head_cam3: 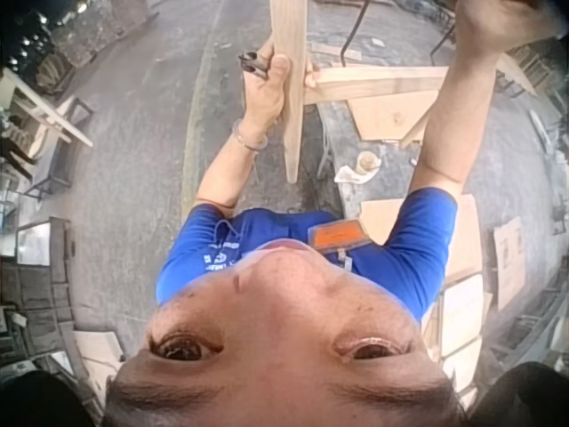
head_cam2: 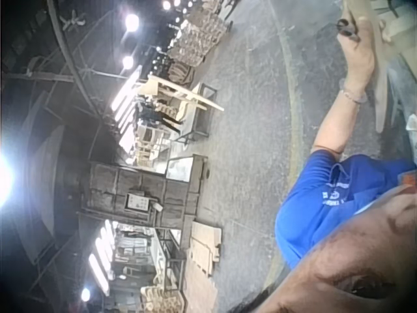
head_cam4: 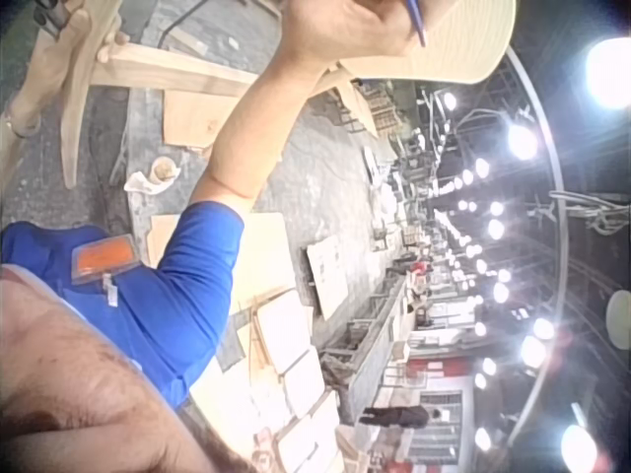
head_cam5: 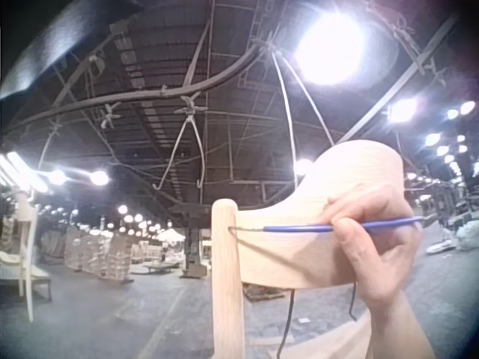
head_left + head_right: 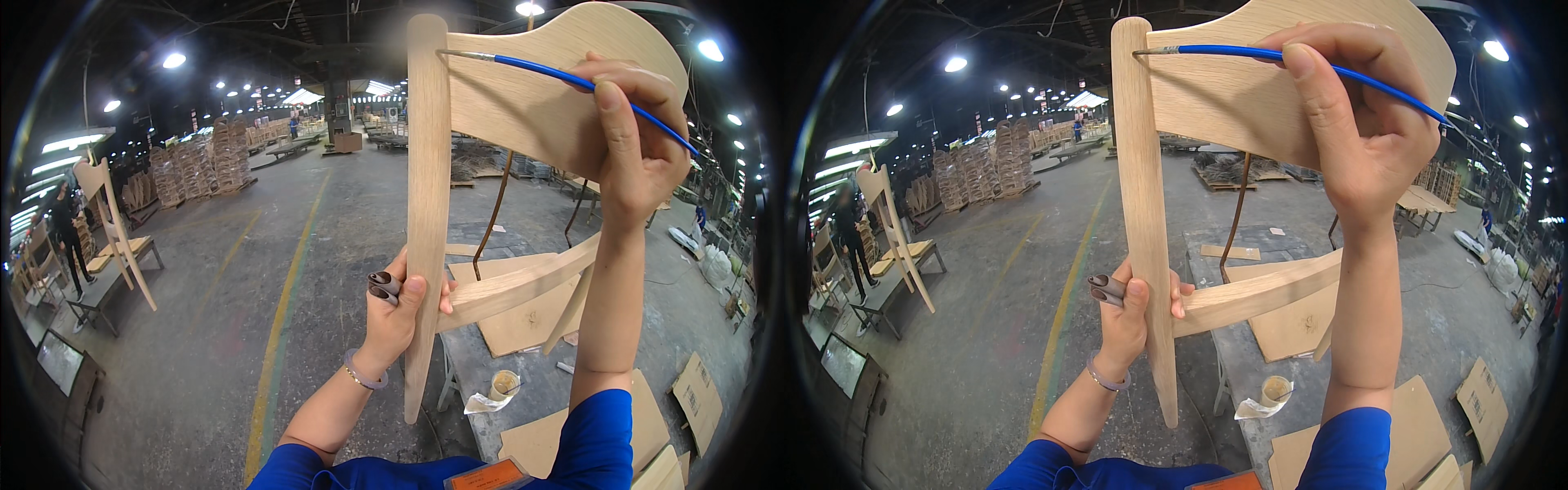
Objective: The person applies a light-colored finish to a wooden chair using a small brush. They repeatedly dip the brush into a container and paint the chair's backrest and side rails, repositioning the chair as needed.
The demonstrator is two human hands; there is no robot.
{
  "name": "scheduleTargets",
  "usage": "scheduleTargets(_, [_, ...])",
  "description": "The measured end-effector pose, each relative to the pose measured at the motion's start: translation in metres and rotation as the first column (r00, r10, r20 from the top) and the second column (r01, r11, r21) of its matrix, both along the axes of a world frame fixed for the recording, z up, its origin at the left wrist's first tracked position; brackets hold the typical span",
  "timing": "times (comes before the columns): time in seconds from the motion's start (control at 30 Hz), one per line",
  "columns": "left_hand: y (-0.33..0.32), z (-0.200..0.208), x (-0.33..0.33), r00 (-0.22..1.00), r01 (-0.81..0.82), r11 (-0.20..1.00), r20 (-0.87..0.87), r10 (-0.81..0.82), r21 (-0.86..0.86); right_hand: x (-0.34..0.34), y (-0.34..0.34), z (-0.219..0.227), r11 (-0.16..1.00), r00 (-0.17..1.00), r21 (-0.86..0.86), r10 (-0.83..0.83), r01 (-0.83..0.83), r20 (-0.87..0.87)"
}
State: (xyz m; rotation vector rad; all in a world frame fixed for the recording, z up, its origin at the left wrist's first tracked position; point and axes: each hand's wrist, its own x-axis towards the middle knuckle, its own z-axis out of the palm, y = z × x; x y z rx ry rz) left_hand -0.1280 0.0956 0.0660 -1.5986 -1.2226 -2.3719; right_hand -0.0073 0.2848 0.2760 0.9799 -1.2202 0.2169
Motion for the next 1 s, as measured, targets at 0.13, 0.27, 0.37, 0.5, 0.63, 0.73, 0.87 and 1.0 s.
scheduleTargets(0.13, [0.007, -0.003, 0.001, 1.000, 0.011, 1.000, -0.013, -0.012, -0.019, 0.001, 0.006, -0.004, 1.000, 1.000, 0.026, 0.009, -0.008, -0.023])
scheduleTargets(0.27, [0.010, -0.005, -0.002, 1.000, 0.000, 1.000, 0.002, 0.000, -0.001, -0.004, 0.014, -0.005, 1.000, 1.000, 0.006, 0.001, -0.001, -0.004])
scheduleTargets(0.37, [0.015, -0.007, -0.005, 1.000, -0.006, 1.000, -0.001, 0.006, -0.004, -0.007, 0.016, -0.008, 1.000, 1.000, -0.007, 0.014, -0.014, -0.003])
scheduleTargets(0.5, [0.018, -0.007, -0.010, 1.000, -0.012, 1.000, -0.005, 0.012, -0.006, -0.014, 0.018, -0.009, 1.000, 1.000, -0.010, 0.021, -0.021, 0.004])
scheduleTargets(0.63, [0.019, -0.005, -0.015, 1.000, -0.016, 1.000, -0.008, 0.015, -0.009, -0.018, 0.021, -0.006, 1.000, 1.000, -0.006, 0.025, -0.025, -0.003])
scheduleTargets(0.73, [0.019, -0.004, -0.018, 1.000, -0.029, 1.000, 0.011, 0.029, 0.000, -0.022, 0.023, -0.006, 1.000, 1.000, -0.019, 0.020, -0.020, -0.003])
scheduleTargets(0.87, [0.024, -0.005, -0.018, 1.000, -0.029, 0.999, -0.009, 0.029, -0.013, -0.024, 0.026, -0.008, 0.999, 0.999, -0.012, 0.043, -0.043, -0.006])
scheduleTargets(1.0, [0.025, -0.005, -0.025, 0.999, -0.030, 0.999, -0.021, 0.030, -0.012, -0.032, 0.029, -0.009, 0.998, 0.998, -0.020, 0.060, -0.060, 0.002])
